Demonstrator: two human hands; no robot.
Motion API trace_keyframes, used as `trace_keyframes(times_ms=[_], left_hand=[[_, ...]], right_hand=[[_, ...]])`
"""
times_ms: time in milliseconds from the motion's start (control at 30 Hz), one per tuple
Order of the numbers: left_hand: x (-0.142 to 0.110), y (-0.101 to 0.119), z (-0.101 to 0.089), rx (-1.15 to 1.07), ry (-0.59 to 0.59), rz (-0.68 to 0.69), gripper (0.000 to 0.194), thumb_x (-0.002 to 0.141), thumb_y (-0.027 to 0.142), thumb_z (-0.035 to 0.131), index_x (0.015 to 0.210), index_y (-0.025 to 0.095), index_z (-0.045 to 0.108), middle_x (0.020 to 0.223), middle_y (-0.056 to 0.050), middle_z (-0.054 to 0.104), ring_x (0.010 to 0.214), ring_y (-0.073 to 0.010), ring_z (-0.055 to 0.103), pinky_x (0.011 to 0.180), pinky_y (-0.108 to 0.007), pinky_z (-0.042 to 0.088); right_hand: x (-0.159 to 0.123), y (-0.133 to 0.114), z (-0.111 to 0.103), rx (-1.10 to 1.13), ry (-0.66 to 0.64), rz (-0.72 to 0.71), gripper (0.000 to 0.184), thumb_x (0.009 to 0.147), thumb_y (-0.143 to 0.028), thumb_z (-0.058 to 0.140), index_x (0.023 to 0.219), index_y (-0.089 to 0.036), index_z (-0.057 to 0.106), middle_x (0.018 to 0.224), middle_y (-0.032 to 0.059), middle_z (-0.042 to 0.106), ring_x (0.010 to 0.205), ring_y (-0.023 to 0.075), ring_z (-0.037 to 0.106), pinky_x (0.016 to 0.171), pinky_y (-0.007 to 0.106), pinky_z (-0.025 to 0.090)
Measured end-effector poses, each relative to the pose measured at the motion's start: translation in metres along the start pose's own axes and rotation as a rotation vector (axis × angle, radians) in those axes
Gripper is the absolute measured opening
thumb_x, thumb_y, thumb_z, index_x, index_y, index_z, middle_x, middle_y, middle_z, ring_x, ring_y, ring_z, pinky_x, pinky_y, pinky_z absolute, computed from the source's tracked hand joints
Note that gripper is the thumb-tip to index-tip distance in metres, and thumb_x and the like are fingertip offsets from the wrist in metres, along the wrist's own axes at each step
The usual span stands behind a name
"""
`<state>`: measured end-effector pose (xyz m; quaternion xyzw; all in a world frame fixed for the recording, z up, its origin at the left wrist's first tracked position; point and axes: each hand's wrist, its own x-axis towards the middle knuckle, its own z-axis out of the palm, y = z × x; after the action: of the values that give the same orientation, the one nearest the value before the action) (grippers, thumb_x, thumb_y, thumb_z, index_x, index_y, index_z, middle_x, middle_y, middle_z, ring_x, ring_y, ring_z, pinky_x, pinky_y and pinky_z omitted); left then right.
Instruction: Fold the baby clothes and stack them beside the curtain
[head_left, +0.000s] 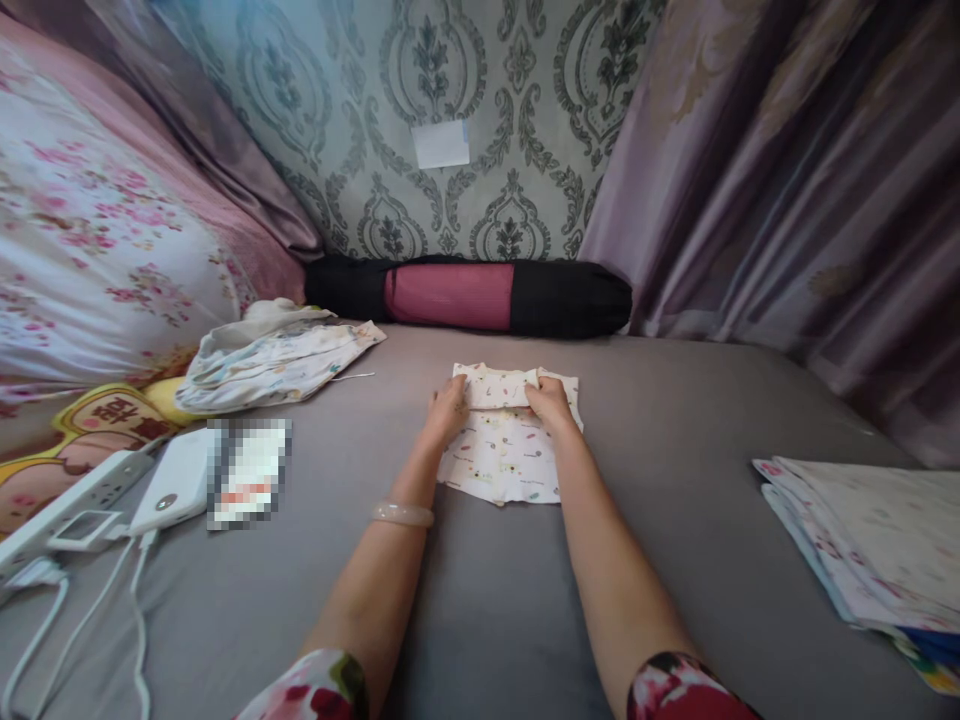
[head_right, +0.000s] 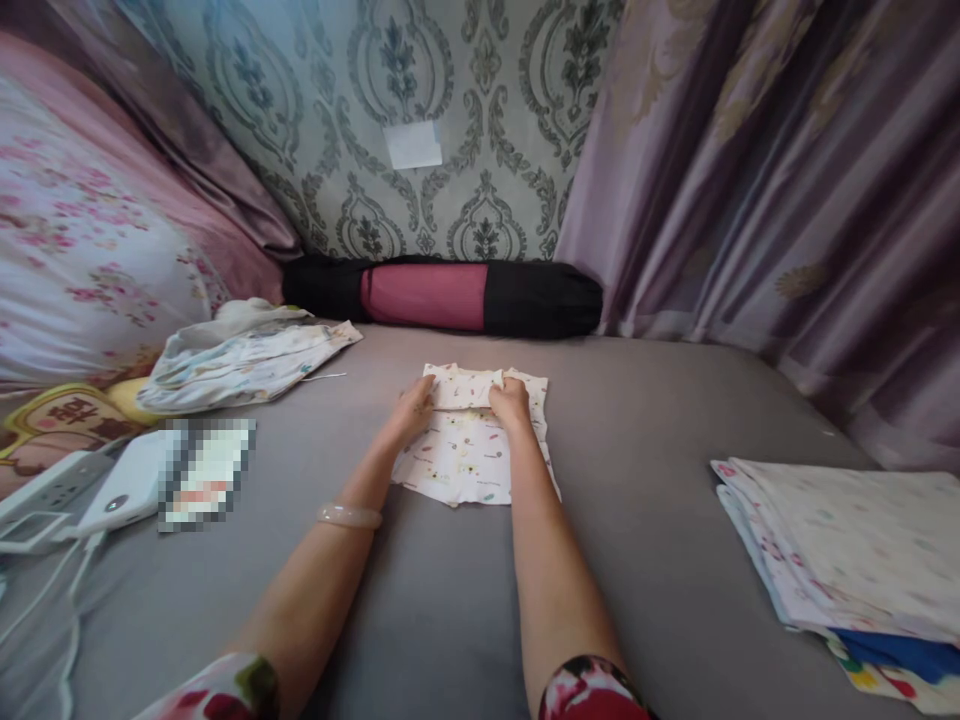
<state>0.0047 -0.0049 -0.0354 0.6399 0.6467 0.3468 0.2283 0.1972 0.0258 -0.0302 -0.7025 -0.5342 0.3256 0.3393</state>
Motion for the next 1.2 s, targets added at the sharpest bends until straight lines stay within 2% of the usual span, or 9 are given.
trace_keyframes(times_ms=[167, 367, 500, 600, 667, 733, 833, 933, 1200], left_hand=[[0.002, -0.006, 0.002, 0.223, -0.089, 0.068, 0.051, 0.083, 0.006, 0.038, 0.131, 0.021, 0.048, 0.141, -0.014, 0.048, 0.133, -0.0269, 0.041, 0.113, -0.053, 0.021], [0.001, -0.006, 0.001, 0.267, -0.102, 0.072, 0.050, 0.085, 0.006, 0.036, 0.133, 0.020, 0.045, 0.145, -0.016, 0.044, 0.136, -0.0285, 0.037, 0.112, -0.056, 0.020], [-0.001, 0.009, 0.001, 0.272, -0.073, 0.096, 0.046, 0.089, 0.010, 0.035, 0.132, 0.020, 0.046, 0.148, -0.015, 0.042, 0.141, -0.0276, 0.031, 0.114, -0.057, 0.015], [-0.003, 0.026, 0.007, 0.279, -0.052, 0.179, 0.042, 0.092, 0.015, 0.036, 0.132, 0.019, 0.047, 0.149, -0.014, 0.041, 0.142, -0.0253, 0.030, 0.116, -0.053, 0.016], [-0.005, 0.035, 0.013, 0.310, -0.074, 0.229, 0.042, 0.093, 0.017, 0.035, 0.134, 0.017, 0.046, 0.149, -0.013, 0.041, 0.142, -0.0236, 0.029, 0.116, -0.049, 0.018], [-0.007, 0.037, 0.019, 0.375, -0.092, 0.248, 0.043, 0.095, 0.018, 0.032, 0.135, 0.015, 0.045, 0.150, -0.013, 0.040, 0.143, -0.0233, 0.028, 0.117, -0.048, 0.018], [-0.007, 0.032, 0.026, 0.507, -0.070, 0.264, 0.044, 0.097, 0.023, 0.029, 0.137, 0.011, 0.045, 0.151, -0.014, 0.038, 0.144, -0.0255, 0.026, 0.118, -0.047, 0.017], [-0.005, 0.023, 0.028, 0.596, -0.038, 0.263, 0.048, 0.098, 0.028, 0.028, 0.140, 0.011, 0.043, 0.151, -0.013, 0.038, 0.144, -0.0269, 0.025, 0.118, -0.047, 0.016], [-0.001, 0.014, 0.030, 0.628, -0.074, 0.139, 0.055, 0.100, 0.038, 0.020, 0.144, 0.011, 0.039, 0.153, -0.015, 0.035, 0.143, -0.0287, 0.027, 0.115, -0.050, 0.021]], right_hand=[[0.004, 0.007, -0.006, -0.117, 0.010, -0.003, 0.024, 0.078, -0.026, 0.051, 0.088, -0.018, 0.071, 0.068, 0.0035, 0.068, 0.060, 0.0173, 0.064, 0.060, 0.024, 0.047], [0.005, 0.010, -0.013, -0.236, 0.021, -0.003, 0.024, 0.076, -0.031, 0.055, 0.090, -0.022, 0.073, 0.080, 0.0063, 0.072, 0.081, 0.0218, 0.067, 0.068, 0.026, 0.048], [-0.004, 0.000, -0.020, -0.306, 0.030, -0.011, 0.030, 0.081, -0.032, 0.054, 0.104, -0.023, 0.071, 0.104, 0.0089, 0.071, 0.100, 0.0245, 0.064, 0.081, 0.030, 0.047], [-0.016, -0.011, -0.021, -0.387, 0.066, -0.037, 0.038, 0.087, -0.029, 0.049, 0.122, -0.020, 0.062, 0.120, 0.0126, 0.064, 0.112, 0.0273, 0.058, 0.091, 0.035, 0.044], [-0.025, -0.019, -0.018, -0.464, 0.118, -0.092, 0.041, 0.090, -0.026, 0.044, 0.128, -0.015, 0.057, 0.127, 0.0166, 0.059, 0.118, 0.0291, 0.053, 0.098, 0.039, 0.041], [-0.034, -0.025, -0.010, -0.539, 0.143, -0.215, 0.041, 0.092, -0.023, 0.041, 0.129, -0.013, 0.055, 0.135, 0.0185, 0.052, 0.127, 0.0298, 0.045, 0.106, 0.044, 0.033], [-0.043, -0.029, 0.006, -0.597, 0.031, -0.395, 0.043, 0.095, -0.024, 0.036, 0.134, -0.015, 0.051, 0.149, 0.0140, 0.039, 0.139, 0.0287, 0.029, 0.113, 0.052, 0.018], [-0.047, -0.027, 0.020, -0.610, -0.088, -0.436, 0.047, 0.098, -0.029, 0.028, 0.141, -0.018, 0.045, 0.156, 0.0091, 0.029, 0.144, 0.0275, 0.017, 0.114, 0.056, 0.010], [-0.044, -0.016, 0.028, -0.671, -0.092, -0.373, 0.052, 0.099, -0.038, 0.021, 0.146, -0.023, 0.039, 0.156, 0.0028, 0.029, 0.144, 0.0246, 0.019, 0.116, 0.053, 0.008]])
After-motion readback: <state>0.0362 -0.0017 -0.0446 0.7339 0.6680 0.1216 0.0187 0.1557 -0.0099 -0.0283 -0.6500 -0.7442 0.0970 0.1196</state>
